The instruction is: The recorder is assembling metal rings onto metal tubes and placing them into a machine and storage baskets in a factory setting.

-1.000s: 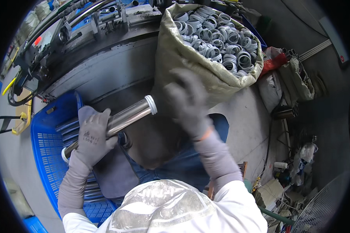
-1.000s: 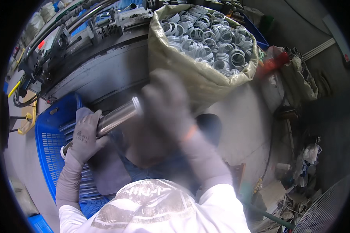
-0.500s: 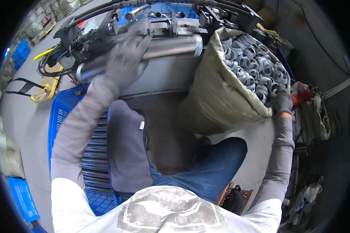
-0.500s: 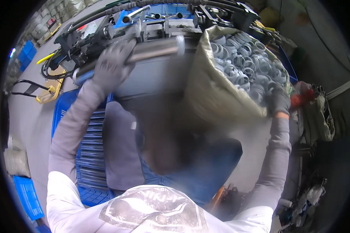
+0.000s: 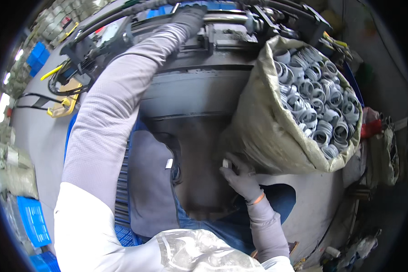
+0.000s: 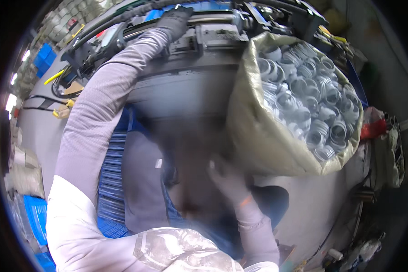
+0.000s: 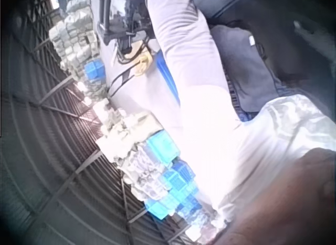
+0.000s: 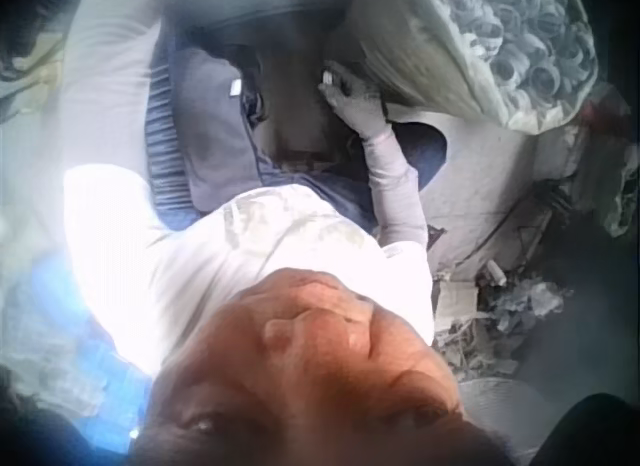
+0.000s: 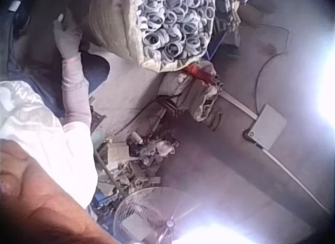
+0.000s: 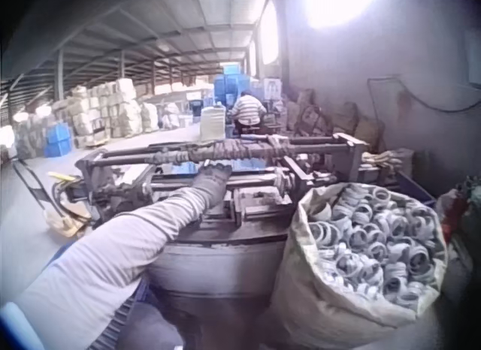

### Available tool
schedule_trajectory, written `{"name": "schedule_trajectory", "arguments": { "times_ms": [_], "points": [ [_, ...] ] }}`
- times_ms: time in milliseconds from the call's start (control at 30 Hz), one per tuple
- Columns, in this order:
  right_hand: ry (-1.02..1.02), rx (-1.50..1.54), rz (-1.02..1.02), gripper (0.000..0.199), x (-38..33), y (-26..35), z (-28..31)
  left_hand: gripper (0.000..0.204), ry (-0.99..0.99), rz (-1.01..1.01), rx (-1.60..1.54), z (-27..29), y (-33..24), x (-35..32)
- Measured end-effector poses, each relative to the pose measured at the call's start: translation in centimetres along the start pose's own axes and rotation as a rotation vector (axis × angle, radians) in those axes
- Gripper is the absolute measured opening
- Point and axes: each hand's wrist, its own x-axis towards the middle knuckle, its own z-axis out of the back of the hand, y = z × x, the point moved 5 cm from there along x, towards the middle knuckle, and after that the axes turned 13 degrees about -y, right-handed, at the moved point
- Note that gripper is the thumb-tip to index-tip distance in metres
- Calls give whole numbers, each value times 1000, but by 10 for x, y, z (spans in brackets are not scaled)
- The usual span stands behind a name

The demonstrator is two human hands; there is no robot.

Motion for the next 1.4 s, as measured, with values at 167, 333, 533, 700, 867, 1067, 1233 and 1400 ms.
{"name": "schedule_trajectory", "arguments": {
  "times_ms": [167,333,533,700,867,1067,1233,1400],
  "points": [
    [101,127,45,46,7,-16,-24,68,124,-39,78,-40,23,-25],
    [79,375,-323,52,8,-67,-16,55,-311,-203,-241,21,17,-124],
    [67,661,-526,33,9,-33,2,42,-144,66,-278,30,133,-434],
    [-92,74,136,68,21,-38,5,40,678,357,12,-5,171,-761],
    [-69,504,-196,58,8,-1,-12,47,767,166,145,-36,90,-890],
    [-41,707,-491,62,-4,10,-42,30,671,302,-78,-26,76,-858],
    [77,1095,-611,53,-3,17,-49,30,459,1035,-316,-2,150,-760],
    [-22,960,-480,50,-7,27,-52,40,-68,748,-573,118,106,-538]
  ]
}}
